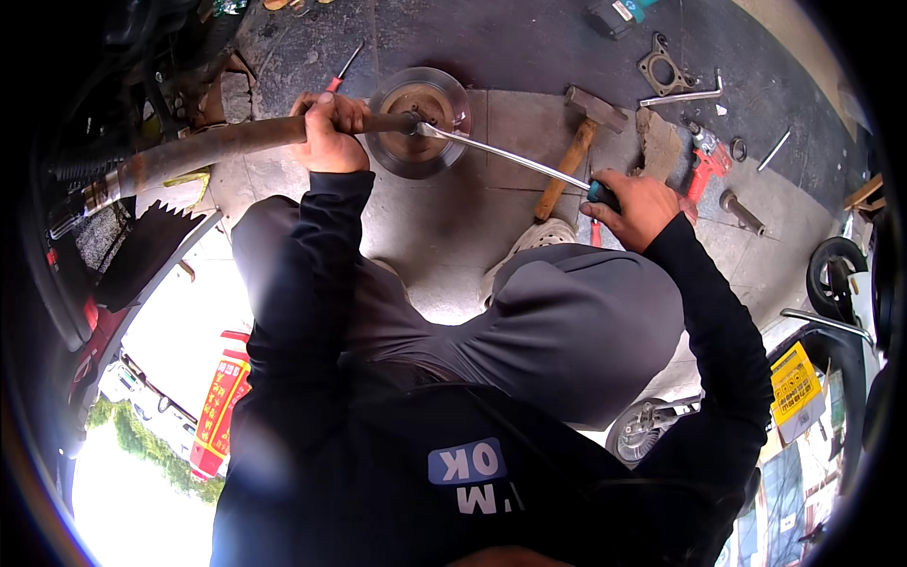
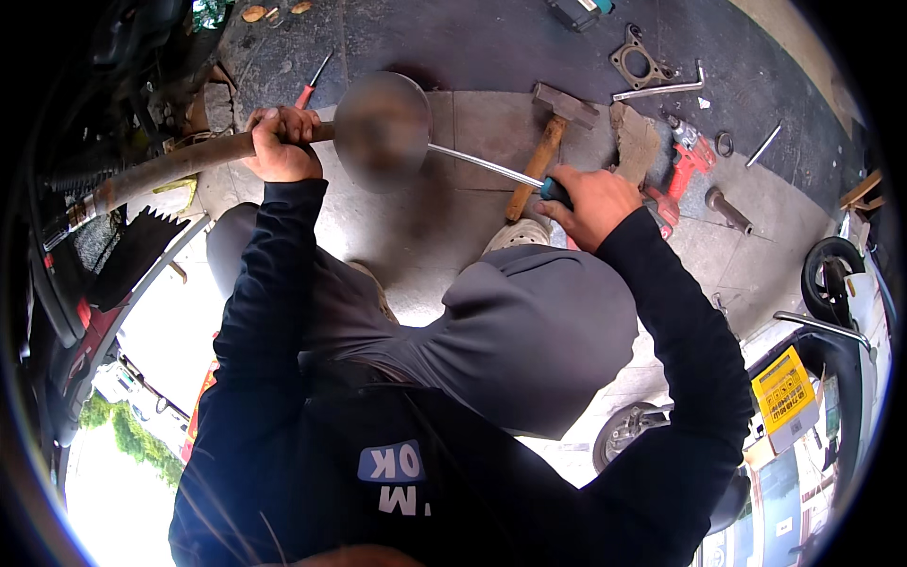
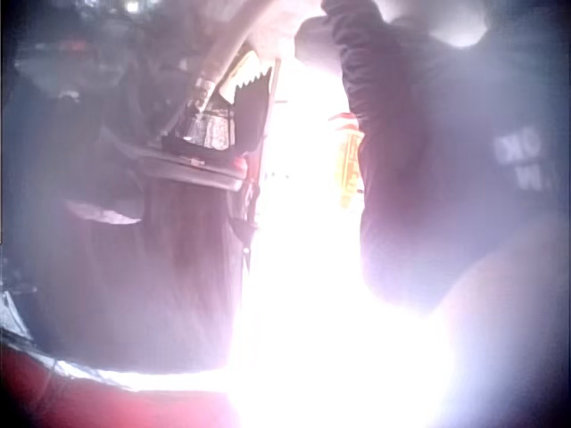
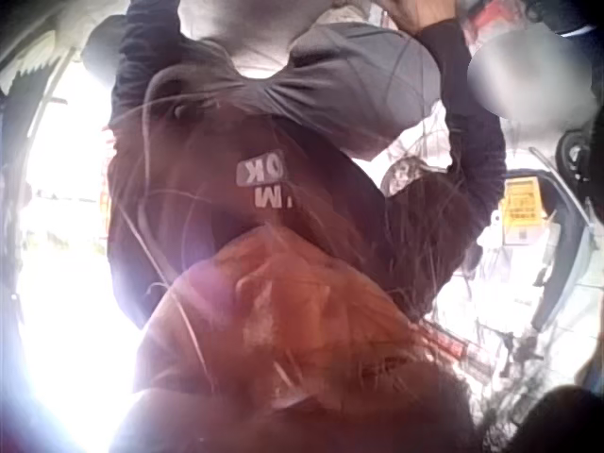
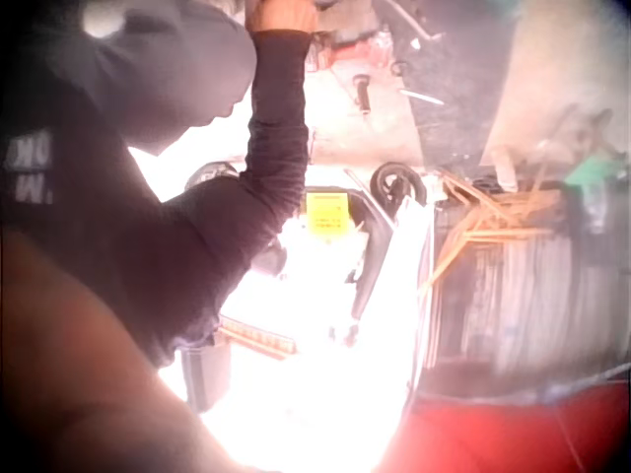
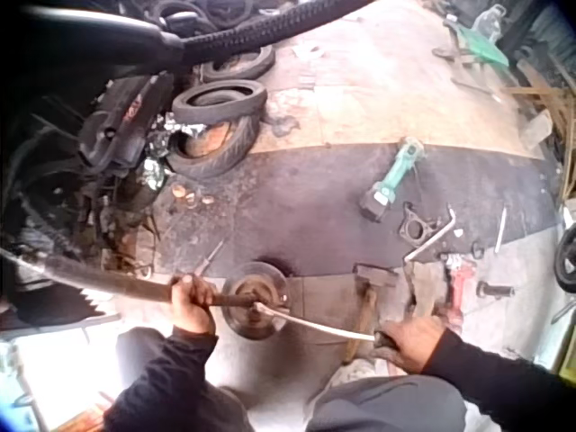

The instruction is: The person uses an angle grinder on a metal shaft, then uses a hammer and screwdriver to work on a circular metal part attached to the shaft. They also use a spray can on the part.

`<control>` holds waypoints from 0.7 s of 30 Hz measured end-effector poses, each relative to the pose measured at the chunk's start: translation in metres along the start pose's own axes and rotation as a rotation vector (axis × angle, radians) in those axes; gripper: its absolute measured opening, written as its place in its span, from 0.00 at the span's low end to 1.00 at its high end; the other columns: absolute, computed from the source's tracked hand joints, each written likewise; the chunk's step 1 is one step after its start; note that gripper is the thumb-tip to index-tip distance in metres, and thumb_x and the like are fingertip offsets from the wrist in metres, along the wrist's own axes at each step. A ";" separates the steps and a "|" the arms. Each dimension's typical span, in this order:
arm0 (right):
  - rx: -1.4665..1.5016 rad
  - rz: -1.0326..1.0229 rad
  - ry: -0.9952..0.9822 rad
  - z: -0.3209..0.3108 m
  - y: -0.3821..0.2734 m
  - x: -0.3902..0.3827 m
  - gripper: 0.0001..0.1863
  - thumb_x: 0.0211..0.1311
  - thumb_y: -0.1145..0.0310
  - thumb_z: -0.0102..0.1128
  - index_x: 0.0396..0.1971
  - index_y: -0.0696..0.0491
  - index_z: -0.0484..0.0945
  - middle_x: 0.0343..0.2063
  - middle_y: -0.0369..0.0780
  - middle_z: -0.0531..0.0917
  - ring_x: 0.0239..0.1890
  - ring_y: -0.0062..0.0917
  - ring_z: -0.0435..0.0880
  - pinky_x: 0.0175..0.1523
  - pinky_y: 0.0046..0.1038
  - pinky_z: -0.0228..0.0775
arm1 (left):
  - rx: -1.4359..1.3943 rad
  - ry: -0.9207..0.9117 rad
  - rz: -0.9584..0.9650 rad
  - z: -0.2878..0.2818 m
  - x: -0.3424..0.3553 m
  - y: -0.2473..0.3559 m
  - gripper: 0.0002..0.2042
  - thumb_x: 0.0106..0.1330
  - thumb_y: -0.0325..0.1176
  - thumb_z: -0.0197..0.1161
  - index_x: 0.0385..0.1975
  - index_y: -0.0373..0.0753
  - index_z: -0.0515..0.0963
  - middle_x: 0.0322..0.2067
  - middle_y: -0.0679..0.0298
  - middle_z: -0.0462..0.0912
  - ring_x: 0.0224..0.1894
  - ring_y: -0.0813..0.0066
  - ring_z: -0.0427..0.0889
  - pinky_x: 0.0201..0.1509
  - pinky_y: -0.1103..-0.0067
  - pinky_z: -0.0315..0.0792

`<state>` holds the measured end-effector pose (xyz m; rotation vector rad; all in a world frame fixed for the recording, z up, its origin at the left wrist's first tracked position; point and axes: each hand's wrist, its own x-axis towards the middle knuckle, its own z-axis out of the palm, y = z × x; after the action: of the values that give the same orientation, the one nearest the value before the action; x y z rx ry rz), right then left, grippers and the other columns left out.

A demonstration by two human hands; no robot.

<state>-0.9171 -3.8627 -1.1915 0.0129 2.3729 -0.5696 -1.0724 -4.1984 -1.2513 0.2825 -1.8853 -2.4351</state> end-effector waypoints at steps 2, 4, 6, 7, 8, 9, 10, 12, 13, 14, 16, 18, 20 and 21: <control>-0.046 0.023 -0.039 -0.030 -0.022 -0.005 0.19 0.63 0.56 0.68 0.48 0.52 0.80 0.31 0.48 0.86 0.37 0.47 0.85 0.42 0.44 0.76 | 0.022 0.003 0.011 0.013 -0.001 -0.001 0.08 0.60 0.29 0.54 0.22 0.39 0.63 0.14 0.64 0.61 0.15 0.72 0.61 0.27 0.68 0.68; -0.053 0.017 -0.070 -0.051 -0.042 -0.011 0.18 0.63 0.57 0.67 0.47 0.53 0.80 0.30 0.48 0.86 0.36 0.47 0.85 0.41 0.45 0.76 | -0.004 0.056 0.016 0.024 -0.007 -0.001 0.08 0.60 0.27 0.54 0.21 0.39 0.62 0.13 0.64 0.61 0.15 0.72 0.61 0.25 0.70 0.67; -0.029 -0.028 -0.009 -0.057 -0.061 -0.017 0.17 0.64 0.59 0.66 0.48 0.53 0.80 0.30 0.48 0.86 0.36 0.47 0.85 0.41 0.45 0.76 | -0.021 0.088 0.022 0.020 -0.006 -0.002 0.09 0.60 0.27 0.54 0.21 0.39 0.62 0.13 0.64 0.62 0.15 0.71 0.61 0.24 0.70 0.67; -0.018 -0.047 0.017 -0.057 -0.072 -0.019 0.17 0.64 0.60 0.66 0.48 0.53 0.80 0.30 0.48 0.86 0.36 0.48 0.85 0.41 0.45 0.76 | -0.025 0.097 0.026 0.016 -0.002 -0.001 0.09 0.60 0.28 0.54 0.21 0.39 0.62 0.13 0.63 0.62 0.15 0.71 0.62 0.24 0.70 0.67; 0.035 0.021 -0.088 -0.054 -0.083 -0.015 0.18 0.64 0.61 0.66 0.50 0.53 0.80 0.31 0.49 0.86 0.37 0.48 0.85 0.41 0.45 0.76 | -0.028 0.108 0.030 0.012 0.000 -0.001 0.09 0.61 0.28 0.55 0.21 0.39 0.62 0.13 0.63 0.62 0.15 0.71 0.62 0.24 0.70 0.67; 0.084 -0.079 -0.001 -0.043 -0.082 -0.008 0.18 0.64 0.61 0.66 0.50 0.53 0.79 0.32 0.49 0.86 0.37 0.49 0.85 0.42 0.45 0.76 | -0.029 0.101 0.029 0.007 -0.002 0.000 0.09 0.61 0.28 0.55 0.21 0.39 0.62 0.13 0.63 0.62 0.15 0.71 0.62 0.24 0.69 0.67; 0.132 -0.178 0.098 -0.024 -0.073 0.005 0.19 0.64 0.61 0.66 0.51 0.53 0.79 0.33 0.49 0.86 0.37 0.49 0.85 0.42 0.45 0.76 | -0.034 0.086 0.037 0.007 -0.001 0.001 0.09 0.61 0.28 0.55 0.21 0.39 0.62 0.13 0.63 0.62 0.15 0.71 0.62 0.24 0.69 0.67; 0.119 -0.312 0.220 -0.026 -0.093 0.025 0.20 0.63 0.61 0.67 0.52 0.53 0.78 0.36 0.51 0.86 0.39 0.49 0.84 0.44 0.45 0.75 | -0.020 0.048 0.029 0.009 0.002 -0.002 0.09 0.61 0.28 0.55 0.22 0.39 0.63 0.13 0.63 0.62 0.15 0.71 0.63 0.24 0.69 0.68; 0.110 -0.298 0.178 -0.032 -0.102 0.024 0.21 0.62 0.61 0.67 0.52 0.53 0.79 0.36 0.50 0.86 0.39 0.48 0.85 0.44 0.45 0.75 | -0.046 0.063 0.000 0.005 0.001 -0.005 0.08 0.62 0.28 0.55 0.22 0.38 0.64 0.14 0.63 0.63 0.16 0.70 0.65 0.24 0.67 0.68; 0.025 -0.258 0.135 -0.041 -0.099 0.024 0.21 0.62 0.62 0.67 0.52 0.53 0.78 0.35 0.50 0.86 0.39 0.47 0.85 0.44 0.45 0.75 | -0.075 0.058 0.022 0.005 0.009 -0.010 0.08 0.62 0.28 0.55 0.23 0.37 0.64 0.14 0.63 0.63 0.16 0.69 0.65 0.25 0.67 0.68; -0.123 -0.134 -0.030 -0.045 -0.079 0.006 0.20 0.61 0.63 0.67 0.52 0.54 0.79 0.35 0.50 0.86 0.39 0.47 0.85 0.44 0.44 0.76 | -0.050 0.038 0.001 -0.007 0.002 -0.007 0.08 0.62 0.28 0.55 0.23 0.37 0.64 0.14 0.63 0.63 0.16 0.69 0.64 0.26 0.66 0.69; 0.023 -0.058 0.069 -0.045 -0.056 -0.024 0.19 0.60 0.65 0.68 0.51 0.54 0.81 0.35 0.49 0.87 0.39 0.47 0.86 0.45 0.43 0.77 | -0.037 0.026 -0.040 -0.007 0.007 0.005 0.08 0.62 0.29 0.55 0.23 0.37 0.64 0.14 0.63 0.62 0.16 0.70 0.63 0.27 0.66 0.69; 0.078 -0.030 0.172 -0.046 -0.055 -0.033 0.19 0.60 0.65 0.68 0.51 0.53 0.82 0.35 0.48 0.87 0.38 0.46 0.86 0.45 0.42 0.78 | -0.068 0.070 -0.032 -0.007 0.015 0.007 0.08 0.62 0.28 0.54 0.23 0.37 0.64 0.14 0.63 0.63 0.16 0.70 0.63 0.27 0.66 0.69; 0.107 0.006 0.172 -0.042 -0.058 -0.040 0.20 0.60 0.65 0.68 0.52 0.54 0.82 0.35 0.48 0.87 0.38 0.46 0.86 0.45 0.42 0.78 | -0.076 0.088 -0.058 -0.008 0.009 0.007 0.08 0.62 0.28 0.54 0.23 0.37 0.64 0.14 0.63 0.63 0.16 0.70 0.63 0.27 0.66 0.69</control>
<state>-0.9217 -3.8922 -1.1150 0.1216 2.5047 -0.7171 -1.0805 -4.2094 -1.2481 0.4384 -1.7689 -2.4804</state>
